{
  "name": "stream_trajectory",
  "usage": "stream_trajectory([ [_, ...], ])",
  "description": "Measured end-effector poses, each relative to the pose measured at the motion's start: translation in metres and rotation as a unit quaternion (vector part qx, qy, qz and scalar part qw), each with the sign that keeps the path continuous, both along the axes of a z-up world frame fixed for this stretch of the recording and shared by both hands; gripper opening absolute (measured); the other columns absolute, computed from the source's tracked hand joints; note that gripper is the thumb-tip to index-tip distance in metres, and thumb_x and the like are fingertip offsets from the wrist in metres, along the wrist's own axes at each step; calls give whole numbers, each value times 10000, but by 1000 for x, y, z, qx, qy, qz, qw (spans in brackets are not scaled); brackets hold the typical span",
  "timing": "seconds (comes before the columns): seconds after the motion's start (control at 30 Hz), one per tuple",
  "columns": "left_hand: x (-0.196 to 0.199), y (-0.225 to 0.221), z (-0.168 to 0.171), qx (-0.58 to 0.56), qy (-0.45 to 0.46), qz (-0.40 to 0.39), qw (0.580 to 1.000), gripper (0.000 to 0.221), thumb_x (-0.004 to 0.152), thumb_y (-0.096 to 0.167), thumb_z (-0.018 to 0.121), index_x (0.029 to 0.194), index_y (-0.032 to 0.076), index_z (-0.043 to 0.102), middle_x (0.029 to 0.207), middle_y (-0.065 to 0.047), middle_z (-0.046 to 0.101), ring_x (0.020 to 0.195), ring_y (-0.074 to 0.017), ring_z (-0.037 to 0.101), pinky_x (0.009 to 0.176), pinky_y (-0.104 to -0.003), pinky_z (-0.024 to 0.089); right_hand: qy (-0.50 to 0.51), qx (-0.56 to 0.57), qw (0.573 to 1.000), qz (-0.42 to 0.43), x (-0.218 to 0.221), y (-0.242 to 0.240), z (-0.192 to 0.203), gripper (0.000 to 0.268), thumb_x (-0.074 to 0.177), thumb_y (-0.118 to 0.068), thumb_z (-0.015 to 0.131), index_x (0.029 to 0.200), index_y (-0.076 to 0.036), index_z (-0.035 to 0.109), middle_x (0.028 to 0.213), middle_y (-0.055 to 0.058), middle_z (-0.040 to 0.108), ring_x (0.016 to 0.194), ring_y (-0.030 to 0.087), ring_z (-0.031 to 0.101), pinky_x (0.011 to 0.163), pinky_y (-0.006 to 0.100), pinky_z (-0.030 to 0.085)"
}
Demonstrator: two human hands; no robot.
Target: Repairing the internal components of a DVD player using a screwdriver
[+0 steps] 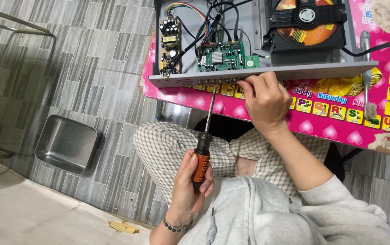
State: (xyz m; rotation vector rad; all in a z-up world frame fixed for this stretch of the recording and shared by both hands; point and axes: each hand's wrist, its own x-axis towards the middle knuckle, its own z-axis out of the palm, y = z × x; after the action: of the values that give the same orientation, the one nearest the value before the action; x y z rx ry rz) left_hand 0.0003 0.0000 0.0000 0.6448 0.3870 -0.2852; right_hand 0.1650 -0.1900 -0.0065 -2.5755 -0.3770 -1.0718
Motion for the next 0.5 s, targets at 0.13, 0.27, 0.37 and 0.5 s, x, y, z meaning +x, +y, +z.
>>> stream_trajectory([
  [0.13, 1, 1, -1, 3, 6, 1, 1000, 205, 1046, 234, 446, 1142, 58, 486, 672, -88, 580, 392, -71, 366, 350, -213, 345, -6, 2, 1000, 2, -1, 3, 2, 151, 832, -41, 858, 852, -68, 710, 837, 18, 588, 536, 125, 447, 460, 260, 371],
  [0.27, 0, 0, -1, -10, 2, 2, 1000, 196, 1047, 224, 444, 1153, 63, 479, 669, -98, 576, 394, -78, 373, 354, -216, 353, -11, 17, 1000, 8, 0, 8, 3, 139, 821, -11, 837, 838, -59, 708, 830, 22, 580, 560, 141, 475, 486, 278, 399],
  [0.37, 0, -2, 0, -4, 14, 2, 1000, 178, 1048, 211, 439, 1129, 58, 483, 664, -109, 572, 389, -79, 369, 350, -214, 349, -13, 37, 999, 12, 3, 10, 1, 138, 801, 18, 822, 824, -53, 707, 839, 24, 605, 538, 121, 462, 442, 265, 380],
  [0.5, -1, -1, -4, -25, 12, -1, 1000, 174, 1047, 214, 443, 1137, 69, 475, 664, -111, 570, 390, -78, 370, 352, -209, 350, -2, 48, 999, 11, 0, 10, 2, 139, 782, 32, 800, 839, -39, 695, 846, 37, 597, 517, 128, 433, 440, 276, 364],
])
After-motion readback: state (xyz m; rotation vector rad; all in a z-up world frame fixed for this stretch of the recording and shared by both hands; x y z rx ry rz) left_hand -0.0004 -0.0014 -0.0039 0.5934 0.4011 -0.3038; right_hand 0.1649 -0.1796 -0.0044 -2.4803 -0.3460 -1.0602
